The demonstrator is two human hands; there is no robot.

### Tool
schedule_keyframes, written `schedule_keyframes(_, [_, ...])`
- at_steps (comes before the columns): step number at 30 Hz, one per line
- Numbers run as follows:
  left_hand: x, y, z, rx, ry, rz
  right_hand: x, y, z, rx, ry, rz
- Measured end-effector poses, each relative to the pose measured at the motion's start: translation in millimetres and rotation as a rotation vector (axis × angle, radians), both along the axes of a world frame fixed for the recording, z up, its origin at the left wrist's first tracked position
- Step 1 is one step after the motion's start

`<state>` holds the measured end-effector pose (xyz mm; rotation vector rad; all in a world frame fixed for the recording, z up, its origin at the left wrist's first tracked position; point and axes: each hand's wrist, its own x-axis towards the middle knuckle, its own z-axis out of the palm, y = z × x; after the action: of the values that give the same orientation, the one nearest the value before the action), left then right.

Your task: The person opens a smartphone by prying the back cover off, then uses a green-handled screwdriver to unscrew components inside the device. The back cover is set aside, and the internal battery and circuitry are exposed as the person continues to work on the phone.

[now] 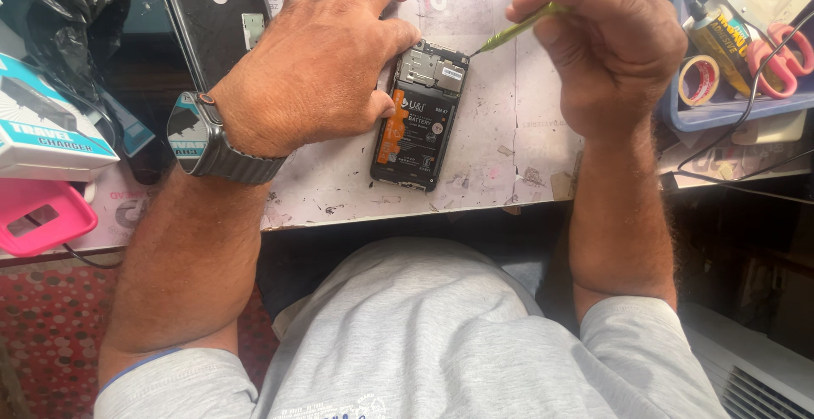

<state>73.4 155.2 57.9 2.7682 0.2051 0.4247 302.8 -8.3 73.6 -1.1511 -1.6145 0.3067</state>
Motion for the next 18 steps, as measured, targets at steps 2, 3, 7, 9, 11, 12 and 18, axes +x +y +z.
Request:
schedule_keyframes(2, [-0.6,0.1,0.4,0.002,0.019,0.004,0.5,0.4,0.0,0.027,-0.040,-0.030])
schedule_keyframes(3, [-1.4,0.3,0.7,0.001,0.016,0.000,0.8,0.7,-0.2,0.035,-0.050,-0.039])
schedule_keyframes(7, [-1.5,1.1,1.0,0.008,0.003,-0.009,2.7,-0.1,-1.2,-0.004,0.009,-0.010])
schedule_keyframes(9, [-0.7,0.4,0.6,0.007,-0.005,-0.009,3.2,0.4,-2.1,-0.005,0.016,0.011])
schedule_keyframes(11, [-0.9,0.4,0.7,-0.001,-0.016,-0.007,3.0,1.8,-2.6,0.023,-0.014,0.013])
schedule_keyframes(12, [-1.2,0.7,0.8,0.002,-0.012,-0.011,2.7,2.7,-2.5,0.031,-0.028,0.006])
schedule_keyframes(18, [-1.7,1.0,0.9,0.014,-0.004,-0.010,-2.7,1.3,1.5,-0.018,0.025,0.000])
